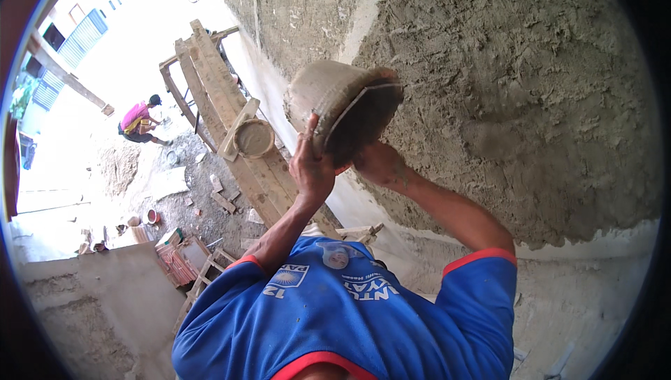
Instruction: The person applies mortar to a wall using a trowel from a bucket, then levels and smooths the surface by sliding a long wooden board across it.
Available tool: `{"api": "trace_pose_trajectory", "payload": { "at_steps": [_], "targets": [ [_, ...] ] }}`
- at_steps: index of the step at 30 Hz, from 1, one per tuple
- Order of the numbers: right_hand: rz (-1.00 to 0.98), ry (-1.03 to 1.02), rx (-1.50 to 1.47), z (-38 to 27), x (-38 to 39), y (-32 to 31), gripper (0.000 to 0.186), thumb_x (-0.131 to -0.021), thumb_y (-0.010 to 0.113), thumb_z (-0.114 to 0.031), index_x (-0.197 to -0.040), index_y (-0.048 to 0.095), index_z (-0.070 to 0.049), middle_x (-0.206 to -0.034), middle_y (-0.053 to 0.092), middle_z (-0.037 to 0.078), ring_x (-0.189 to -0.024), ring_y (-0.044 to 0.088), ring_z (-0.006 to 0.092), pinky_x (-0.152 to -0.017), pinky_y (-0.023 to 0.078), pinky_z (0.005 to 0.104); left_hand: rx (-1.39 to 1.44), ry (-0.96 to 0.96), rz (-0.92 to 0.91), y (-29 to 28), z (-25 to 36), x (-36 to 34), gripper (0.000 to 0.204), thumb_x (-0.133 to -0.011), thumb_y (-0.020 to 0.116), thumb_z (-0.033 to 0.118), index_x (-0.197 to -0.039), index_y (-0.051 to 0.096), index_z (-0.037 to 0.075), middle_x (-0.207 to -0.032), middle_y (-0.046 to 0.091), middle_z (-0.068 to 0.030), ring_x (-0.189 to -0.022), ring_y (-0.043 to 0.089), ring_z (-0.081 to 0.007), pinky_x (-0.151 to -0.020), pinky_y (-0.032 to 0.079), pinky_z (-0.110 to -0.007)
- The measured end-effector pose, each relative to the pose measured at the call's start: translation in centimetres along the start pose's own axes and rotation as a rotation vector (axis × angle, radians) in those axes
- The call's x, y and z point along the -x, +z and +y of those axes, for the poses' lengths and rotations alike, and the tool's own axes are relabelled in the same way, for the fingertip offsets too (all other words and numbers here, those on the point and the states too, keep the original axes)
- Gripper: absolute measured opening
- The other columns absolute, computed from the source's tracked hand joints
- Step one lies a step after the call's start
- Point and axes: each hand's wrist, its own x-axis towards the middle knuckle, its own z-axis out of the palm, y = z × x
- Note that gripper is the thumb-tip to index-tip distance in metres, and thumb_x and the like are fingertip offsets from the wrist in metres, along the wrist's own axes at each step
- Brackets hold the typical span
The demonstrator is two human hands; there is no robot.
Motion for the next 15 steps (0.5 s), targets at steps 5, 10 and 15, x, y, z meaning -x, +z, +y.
{"api": "trace_pose_trajectory", "payload": {
  "at_steps": [5, 10, 15],
  "targets": [
    [0.052, 0.047, -0.737, -0.9, -0.2, 3.2, 0.026, -0.083, 0.057, -0.017, -0.105, 0.057, -0.002, -0.078, 0.062, 0.014, -0.058, 0.061, 0.0215, -0.045, 0.047, 0.0320, -0.242, -0.034, -0.145, 0.9, -0.8, 0.0, 0.077, -0.071, 0.062, 0.006, -0.139, 0.036, 0.030, -0.123, 0.041, -0.0323, -0.082, 0.063, -0.0404, -0.069, 0.051, -0.044],
    [-0.135, 0.238, -1.179, -1.0, 0.4, 3.2, 0.020, -0.086, 0.056, -0.018, -0.100, 0.056, -0.004, -0.066, 0.053, 0.002, -0.048, 0.049, 0.0065, -0.040, 0.042, 0.0238, -0.368, -0.183, -0.325, 0.2, -0.9, -2.1, 0.072, -0.075, 0.059, 0.011, -0.140, 0.034, 0.031, -0.117, 0.048, -0.0301, -0.086, 0.062, -0.0406, -0.073, 0.049, -0.045],
    [-0.111, 0.365, -1.451, -1.1, 1.7, 2.1, 0.020, -0.085, 0.058, -0.017, -0.100, 0.054, -0.005, -0.062, 0.050, 0.001, -0.044, 0.047, 0.0077, -0.038, 0.041, 0.0227, -0.114, -0.152, -0.261, -1.3, -1.8, -3.0, 0.076, -0.072, 0.059, 0.010, -0.141, 0.033, 0.027, -0.104, 0.058, -0.0247, -0.093, 0.060, -0.0389, -0.083, 0.046, -0.046]
  ]
}}
